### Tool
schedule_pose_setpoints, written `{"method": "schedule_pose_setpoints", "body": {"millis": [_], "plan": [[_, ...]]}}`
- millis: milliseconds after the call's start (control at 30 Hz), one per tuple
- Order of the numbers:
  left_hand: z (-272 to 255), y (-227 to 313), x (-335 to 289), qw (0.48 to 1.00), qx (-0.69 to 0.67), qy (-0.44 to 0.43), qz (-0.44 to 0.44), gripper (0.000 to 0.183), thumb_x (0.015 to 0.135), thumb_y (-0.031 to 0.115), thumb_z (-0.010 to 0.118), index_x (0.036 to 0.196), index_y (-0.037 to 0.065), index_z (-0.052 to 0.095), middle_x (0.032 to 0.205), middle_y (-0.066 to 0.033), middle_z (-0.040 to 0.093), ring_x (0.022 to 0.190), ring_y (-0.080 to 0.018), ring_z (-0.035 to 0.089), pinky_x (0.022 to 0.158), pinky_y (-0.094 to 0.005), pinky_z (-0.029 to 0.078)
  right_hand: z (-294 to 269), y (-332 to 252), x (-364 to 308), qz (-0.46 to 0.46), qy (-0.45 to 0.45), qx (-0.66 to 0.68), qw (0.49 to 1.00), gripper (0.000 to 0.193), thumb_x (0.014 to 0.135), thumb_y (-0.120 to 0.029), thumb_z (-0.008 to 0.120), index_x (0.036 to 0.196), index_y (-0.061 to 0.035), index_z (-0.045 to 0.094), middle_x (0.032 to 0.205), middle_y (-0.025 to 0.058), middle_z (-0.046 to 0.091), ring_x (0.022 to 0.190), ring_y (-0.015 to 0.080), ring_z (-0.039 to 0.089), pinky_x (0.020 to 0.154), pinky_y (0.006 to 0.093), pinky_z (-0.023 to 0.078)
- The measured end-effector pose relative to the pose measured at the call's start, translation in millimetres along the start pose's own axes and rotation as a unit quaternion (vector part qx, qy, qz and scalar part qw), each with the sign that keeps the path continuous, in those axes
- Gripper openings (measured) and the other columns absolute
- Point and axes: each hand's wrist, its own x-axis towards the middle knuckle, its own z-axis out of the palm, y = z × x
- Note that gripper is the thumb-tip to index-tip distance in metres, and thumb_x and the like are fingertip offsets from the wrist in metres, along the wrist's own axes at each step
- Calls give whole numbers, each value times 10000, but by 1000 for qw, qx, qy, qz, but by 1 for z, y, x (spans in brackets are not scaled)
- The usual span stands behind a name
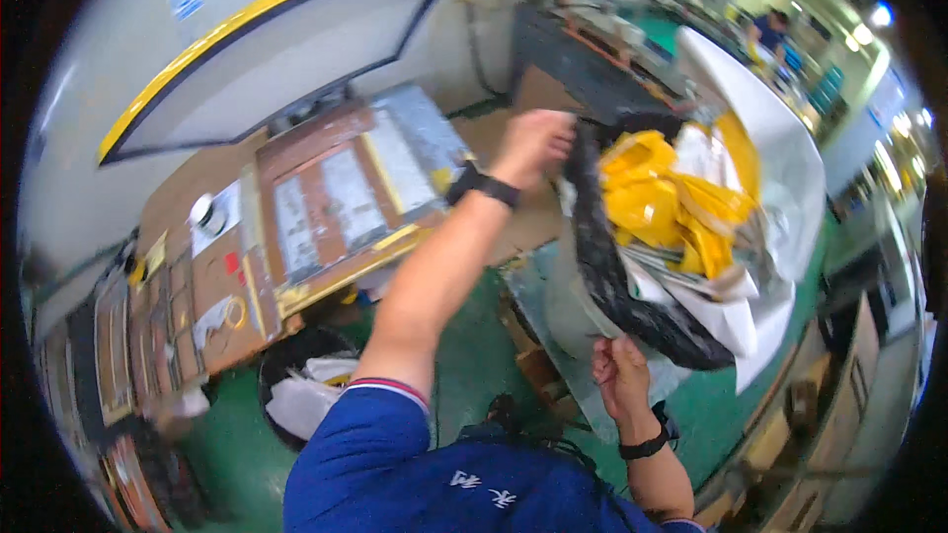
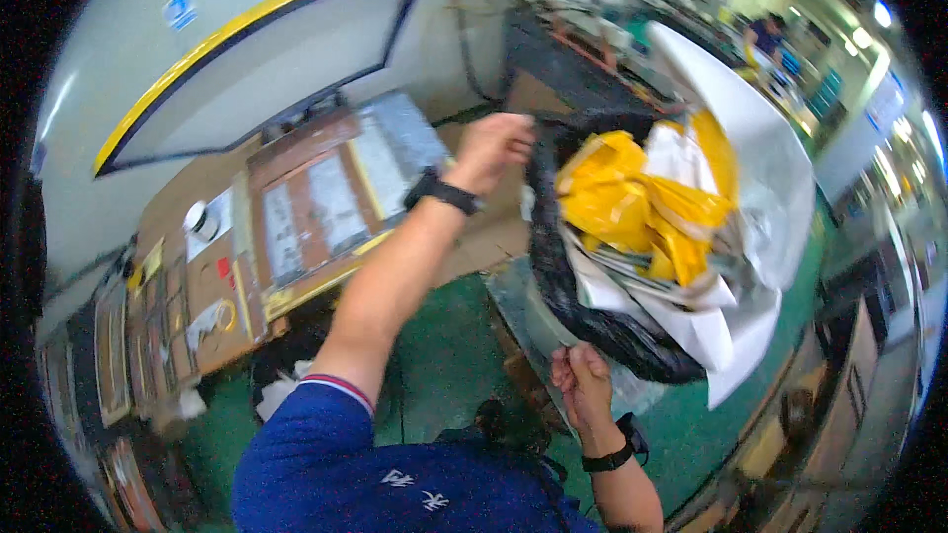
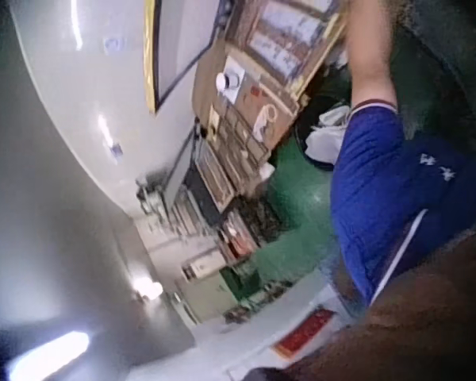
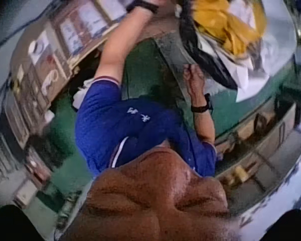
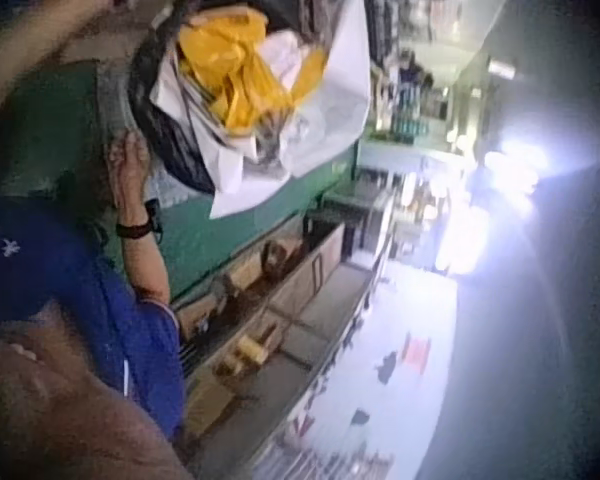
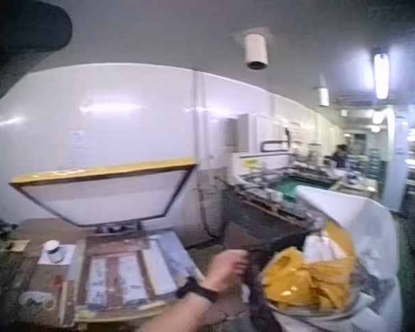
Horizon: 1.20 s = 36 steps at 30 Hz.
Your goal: The recorder removes full trash bags from bins, ties them, and consolidates waste at a printing workstation.
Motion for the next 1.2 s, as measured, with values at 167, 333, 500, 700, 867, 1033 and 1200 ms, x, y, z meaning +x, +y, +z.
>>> {"method": "schedule_pose_setpoints", "body": {"millis": [167,333,500,700,867,1033,1200], "plan": [[-58,-30,-11,973,75,19,-216,410,840,426,644,1045,73,603,838,12,559,730,-117,549,667,-294,520,-130,-36,4,-60,12,-8,998,287,930,-280,523,1049,-22,558,896,61,631,677,170,577,627,298,472],[-45,-33,-9,971,55,-37,-229,358,854,393,632,1005,70,592,866,-31,553,731,-135,549,672,-293,501,-119,-95,2,-164,133,96,973,454,889,-333,559,1206,-11,517,1161,156,570,1014,286,573,858,399,490],[-10,-38,-3,970,3,-8,-245,284,889,370,590,808,102,548,681,-1,518,567,-126,519,482,-267,457,-206,-124,10,-204,60,-167,963,414,920,-252,512,1264,-24,492,1241,146,551,1092,282,567,938,396,481],[-32,-49,-13,970,-105,35,-215,191,916,193,545,766,75,550,658,-10,514,487,-126,473,452,-267,450,-168,-128,13,-101,126,-33,986,362,923,-202,499,1232,-13,507,1164,129,589,1015,251,601,847,332,523],[-21,-57,-2,984,-22,54,-168,116,889,93,518,911,57,626,720,2,566,564,-96,502,472,-262,472,-199,-144,8,-146,142,-97,974,375,891,-196,530,1216,-10,516,1089,93,583,928,210,593,742,332,515],[-39,-45,-6,974,90,50,-202,229,928,221,466,871,82,639,759,-19,615,663,-108,592,572,-266,505,-202,-140,10,-163,215,-247,931,196,816,-66,556,992,16,584,931,94,593,784,114,551,606,287,489],[-11,-62,-7,951,-240,-9,-195,230,959,102,378,994,-12,576,924,-117,658,768,-216,652,738,-361,570,-193,-126,12,-303,182,-363,862,346,810,-187,538,1032,75,570,900,131,613,827,203,581,686,295,476]]}}
